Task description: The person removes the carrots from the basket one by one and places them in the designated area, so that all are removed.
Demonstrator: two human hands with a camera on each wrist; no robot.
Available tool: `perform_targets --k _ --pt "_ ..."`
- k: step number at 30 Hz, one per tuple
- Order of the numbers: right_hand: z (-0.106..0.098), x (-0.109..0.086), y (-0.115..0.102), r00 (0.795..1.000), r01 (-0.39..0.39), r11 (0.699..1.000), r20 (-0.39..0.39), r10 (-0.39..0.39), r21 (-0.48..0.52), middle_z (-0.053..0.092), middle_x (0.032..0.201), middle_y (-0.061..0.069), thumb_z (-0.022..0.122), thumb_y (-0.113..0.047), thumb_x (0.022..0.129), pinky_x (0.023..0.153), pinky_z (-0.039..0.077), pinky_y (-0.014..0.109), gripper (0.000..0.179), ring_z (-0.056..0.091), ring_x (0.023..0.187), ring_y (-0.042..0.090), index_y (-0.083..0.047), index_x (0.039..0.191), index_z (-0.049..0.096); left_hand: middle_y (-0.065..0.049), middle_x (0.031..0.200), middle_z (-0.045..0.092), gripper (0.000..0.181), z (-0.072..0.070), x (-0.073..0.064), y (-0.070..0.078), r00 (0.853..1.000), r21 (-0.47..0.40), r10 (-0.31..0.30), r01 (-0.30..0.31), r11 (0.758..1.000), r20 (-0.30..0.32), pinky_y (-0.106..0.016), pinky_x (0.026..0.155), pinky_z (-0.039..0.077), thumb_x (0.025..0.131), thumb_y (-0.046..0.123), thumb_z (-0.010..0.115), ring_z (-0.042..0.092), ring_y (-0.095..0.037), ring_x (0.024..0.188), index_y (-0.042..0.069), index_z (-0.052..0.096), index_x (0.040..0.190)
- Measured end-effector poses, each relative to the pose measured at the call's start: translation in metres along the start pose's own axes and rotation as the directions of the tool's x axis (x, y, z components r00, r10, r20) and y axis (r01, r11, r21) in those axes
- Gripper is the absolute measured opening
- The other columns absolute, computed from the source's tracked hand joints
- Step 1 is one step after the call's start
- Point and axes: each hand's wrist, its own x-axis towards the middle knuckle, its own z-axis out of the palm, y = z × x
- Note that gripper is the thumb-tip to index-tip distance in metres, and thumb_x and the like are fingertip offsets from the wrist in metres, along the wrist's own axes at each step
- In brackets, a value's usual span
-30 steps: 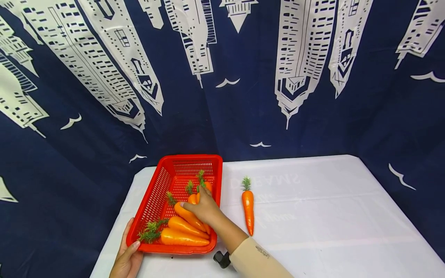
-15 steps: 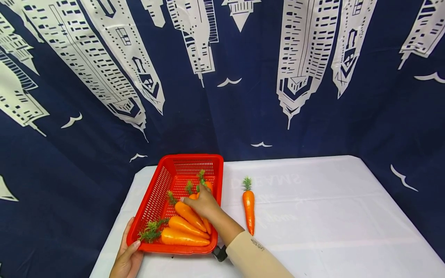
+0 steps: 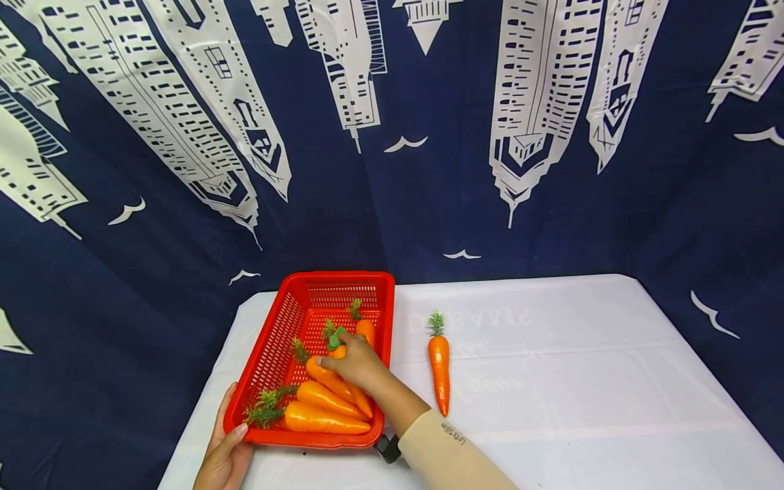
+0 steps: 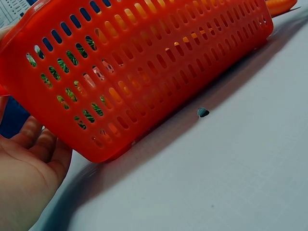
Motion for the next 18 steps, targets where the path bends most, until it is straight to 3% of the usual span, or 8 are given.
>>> perform_targets --k 11,18 --pt "0.0051 0.0004 0.0035 0.998 0.019 0.999 0.059 -0.018 -0.026 0.046 0.149 0.02 0.076 -0.04 0.088 0.111 0.046 0.051 0.064 0.055 0.126 0.033 -0.005 0.138 0.058 0.017 0.154 0.033 0.077 -0.0005 -0.0005 0.001 1.0 -0.001 0.004 -0.004 1.0 0.002 -0.014 0.109 0.043 0.101 -0.006 0.04 0.047 0.006 0.135 0.023 0.004 0.163" --pt "0.0052 0.0004 0.0045 0.992 0.055 0.998 0.114 -0.056 0.017 0.064 0.128 0.015 0.077 -0.033 0.087 0.098 0.055 0.044 0.055 0.062 0.111 0.025 0.001 0.129 0.063 0.016 0.155 0.03 0.077 -0.0019 0.0003 -0.001 1.0 0.009 -0.011 0.011 1.0 -0.008 -0.015 0.109 0.043 0.101 -0.005 0.04 0.047 0.006 0.135 0.025 0.005 0.163"
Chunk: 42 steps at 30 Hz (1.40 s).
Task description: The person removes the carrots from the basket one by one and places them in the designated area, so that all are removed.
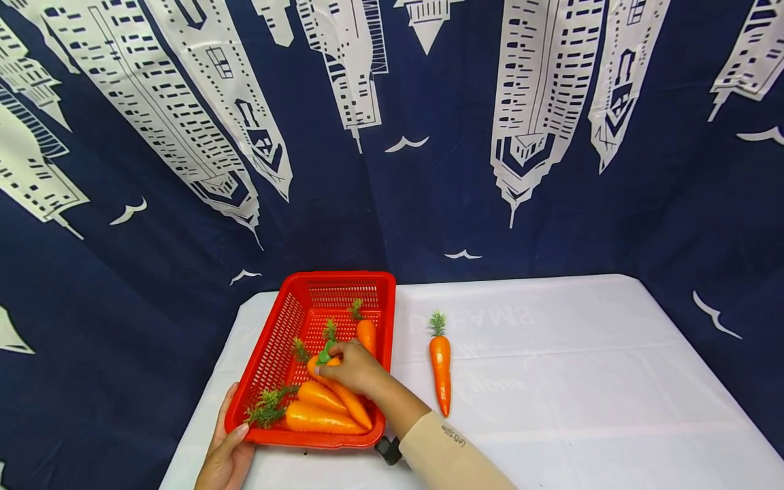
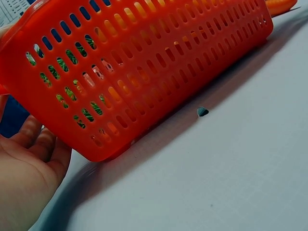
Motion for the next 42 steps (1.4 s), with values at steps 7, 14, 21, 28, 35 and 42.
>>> perform_targets --k 7,14,21,28,35,42 --pt "0.0 -0.002 0.0 0.998 0.021 1.0 0.055 -0.021 -0.003 0.069 0.12 0.011 0.079 -0.034 0.087 0.094 0.057 0.04 0.045 0.065 0.106 0.021 -0.003 0.118 0.069 0.016 0.155 0.031 0.077 -0.001 0.0 -0.001 1.0 -0.003 0.007 -0.007 1.0 0.017 -0.016 0.109 0.043 0.101 -0.005 0.04 0.047 0.005 0.136 0.025 0.005 0.163" --pt "-0.004 -0.003 0.0 0.993 0.06 0.995 0.097 -0.067 0.08 0.068 0.115 0.005 0.079 -0.031 0.087 0.093 0.057 0.036 0.039 0.065 0.105 0.018 -0.008 0.116 0.069 0.014 0.155 0.029 0.077 0.0 0.0 0.0 1.0 -0.001 0.001 -0.001 1.0 0.012 -0.015 0.109 0.043 0.101 -0.004 0.04 0.046 0.006 0.136 0.025 0.005 0.163" --pt "-0.009 -0.006 0.0 0.985 0.068 0.987 0.148 -0.089 0.145 0.069 0.114 0.005 0.079 -0.026 0.087 0.09 0.059 0.036 0.036 0.065 0.105 0.019 -0.014 0.119 0.068 0.015 0.155 0.03 0.077 0.001 0.0 0.0 1.0 -0.012 0.007 -0.007 1.0 0.015 -0.016 0.109 0.044 0.101 -0.005 0.04 0.047 0.005 0.136 0.025 0.005 0.163" --pt "-0.011 -0.006 0.0 0.978 0.06 0.981 0.188 -0.095 0.186 0.068 0.116 0.005 0.08 -0.023 0.086 0.083 0.06 0.031 0.036 0.067 0.102 0.019 -0.019 0.119 0.066 0.016 0.154 0.033 0.075 0.001 0.0 0.001 0.998 -0.03 0.038 -0.037 0.999 0.044 -0.016 0.109 0.044 0.101 -0.006 0.039 0.047 0.004 0.136 0.026 0.008 0.162" --pt "-0.012 -0.008 0.002 0.97 0.081 0.982 0.211 -0.116 0.169 0.065 0.119 -0.002 0.081 -0.03 0.086 0.087 0.056 0.031 0.042 0.063 0.103 0.018 -0.022 0.125 0.066 0.016 0.155 0.031 0.075 0.001 -0.001 0.001 0.996 -0.039 0.05 -0.047 0.998 0.072 -0.016 0.11 0.043 0.101 -0.006 0.038 0.046 0.005 0.137 0.026 0.007 0.162" --pt "-0.012 -0.01 0.002 0.972 0.102 0.982 0.195 -0.132 0.159 0.067 0.116 -0.001 0.081 -0.032 0.085 0.087 0.055 0.028 0.047 0.063 0.101 0.017 -0.02 0.127 0.066 0.016 0.155 0.031 0.074 0.0 -0.001 0.0 0.995 -0.046 0.057 -0.053 0.998 0.08 -0.015 0.11 0.042 0.101 -0.006 0.038 0.046 0.004 0.137 0.027 0.009 0.161"
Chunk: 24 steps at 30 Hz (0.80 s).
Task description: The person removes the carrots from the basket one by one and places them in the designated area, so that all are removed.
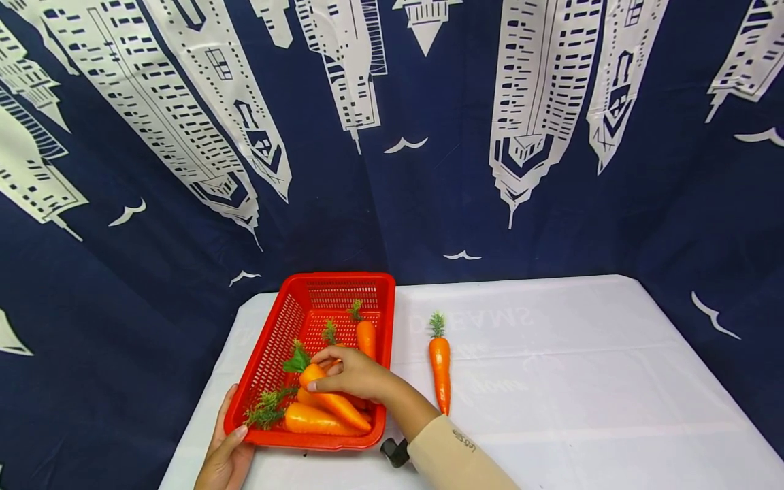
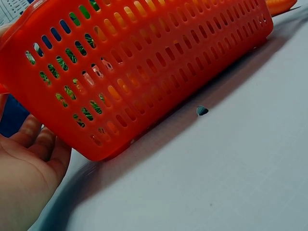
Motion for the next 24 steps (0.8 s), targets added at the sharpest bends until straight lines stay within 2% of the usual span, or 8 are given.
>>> perform_targets --k 3,7,16,24 --pt "0.0006 -0.0006 -0.0005 1.0 0.001 1.0 -0.002 -0.001 0.029 0.068 0.116 0.002 0.08 -0.03 0.086 0.083 0.056 0.025 0.046 0.065 0.099 0.017 -0.019 0.128 0.064 0.017 0.155 0.032 0.074 0.0002 0.0002 0.0001 1.0 -0.005 0.003 -0.003 1.0 0.006 -0.015 0.11 0.042 0.101 -0.007 0.037 0.046 0.004 0.137 0.027 0.01 0.161" --pt "0.0016 -0.001 -0.0008 1.0 0.008 0.998 -0.013 -0.007 0.064 0.066 0.122 0.004 0.078 -0.029 0.088 0.086 0.056 0.024 0.046 0.065 0.1 0.016 -0.017 0.13 0.062 0.017 0.154 0.033 0.074 0.0005 0.0003 0.0 1.0 -0.007 0.003 -0.003 1.0 0.006 -0.015 0.11 0.043 0.101 -0.007 0.037 0.046 0.004 0.137 0.027 0.01 0.161" --pt "0.0014 -0.0022 0.0026 0.992 0.041 0.998 -0.12 -0.036 0.038 0.066 0.125 0.006 0.077 -0.036 0.089 0.083 0.057 0.024 0.052 0.066 0.1 0.015 -0.016 0.134 0.061 0.016 0.154 0.033 0.073 0.0013 -0.0008 0.0006 1.0 0.012 -0.005 0.005 1.0 -0.019 -0.015 0.109 0.043 0.101 -0.006 0.039 0.047 0.005 0.136 0.027 0.011 0.16" --pt "0.001 -0.0057 0.0042 0.975 0.094 0.995 -0.204 -0.084 0.037 0.068 0.122 0.008 0.071 -0.036 0.093 0.08 0.055 0.021 0.047 0.065 0.099 0.014 -0.017 0.135 0.061 0.017 0.155 0.034 0.074 -0.0007 -0.0006 -0.0011 0.999 -0.018 0.023 -0.023 1.0 0.022 -0.016 0.11 0.042 0.101 -0.008 0.035 0.046 0.004 0.138 0.026 0.009 0.161"
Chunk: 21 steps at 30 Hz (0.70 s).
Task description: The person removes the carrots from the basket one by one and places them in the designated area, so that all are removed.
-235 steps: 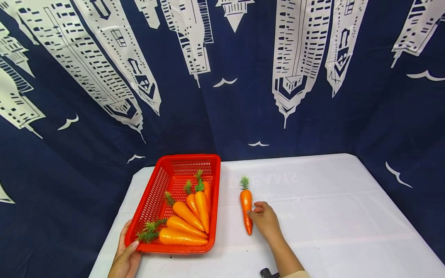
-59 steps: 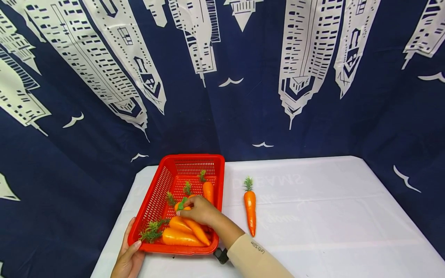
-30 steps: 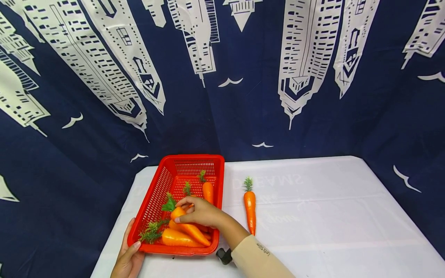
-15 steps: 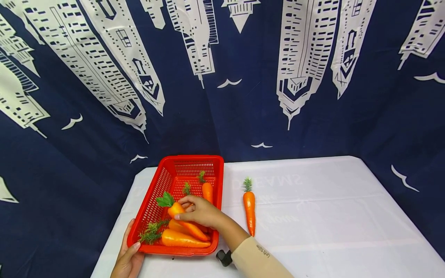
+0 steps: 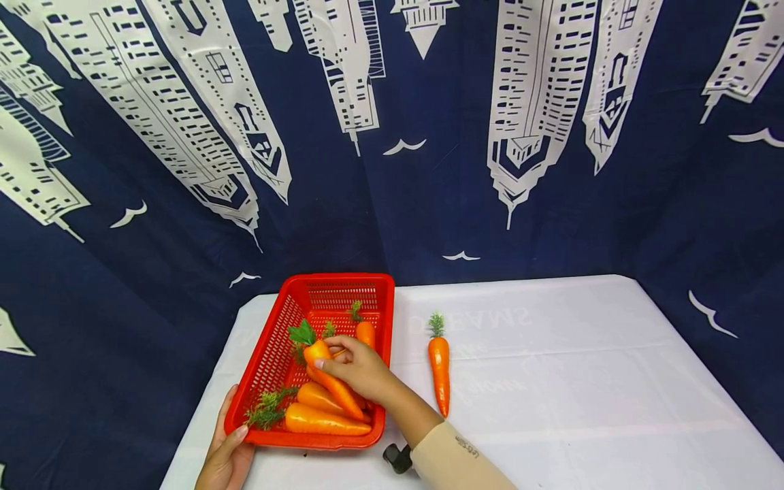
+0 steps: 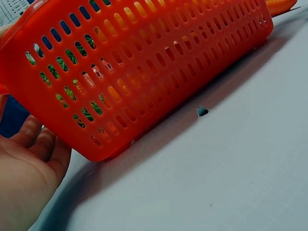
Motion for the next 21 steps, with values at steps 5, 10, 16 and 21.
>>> perform_targets --k 5,10,16,21 --pt "-0.0005 -0.0016 -0.0006 0.998 0.037 0.998 -0.059 -0.034 0.052 0.066 0.124 0.012 0.069 -0.03 0.096 0.078 0.054 0.02 0.046 0.063 0.094 0.014 -0.014 0.137 0.06 0.016 0.155 0.033 0.073 -0.0003 -0.0002 -0.0001 1.0 0.0 0.0 0.0 1.0 0.008 -0.015 0.111 0.042 0.101 -0.008 0.035 0.046 0.004 0.138 0.026 0.009 0.161" --pt "0.0002 -0.003 -0.0005 0.988 0.052 0.995 -0.148 -0.04 0.08 0.067 0.12 0.014 0.068 -0.03 0.097 0.076 0.055 0.02 0.048 0.064 0.091 0.013 -0.014 0.141 0.056 0.016 0.155 0.031 0.074 0.0006 -0.0002 0.0009 1.0 0.01 -0.008 0.008 1.0 -0.004 -0.016 0.111 0.042 0.101 -0.007 0.035 0.046 0.004 0.138 0.026 0.008 0.161" --pt "0.0015 -0.0048 -0.0014 0.958 0.096 0.987 -0.28 -0.057 0.126 0.069 0.11 0.014 0.068 -0.027 0.097 0.078 0.056 0.021 0.047 0.066 0.093 0.016 -0.017 0.141 0.055 0.017 0.154 0.033 0.075 0.0016 -0.0001 0.0012 0.999 0.024 -0.027 0.028 0.999 -0.037 -0.015 0.11 0.043 0.101 -0.007 0.036 0.047 0.005 0.137 0.022 0.004 0.162" --pt "-0.0005 -0.004 -0.0006 0.934 0.138 0.968 -0.353 -0.057 0.208 0.068 0.112 0.014 0.068 -0.023 0.097 0.074 0.056 0.021 0.045 0.066 0.088 0.012 -0.015 0.139 0.057 0.018 0.154 0.033 0.073 0.0014 -0.0001 0.001 0.999 0.021 -0.02 0.02 1.0 -0.031 -0.015 0.11 0.043 0.102 -0.006 0.037 0.047 0.005 0.137 0.027 0.01 0.161"
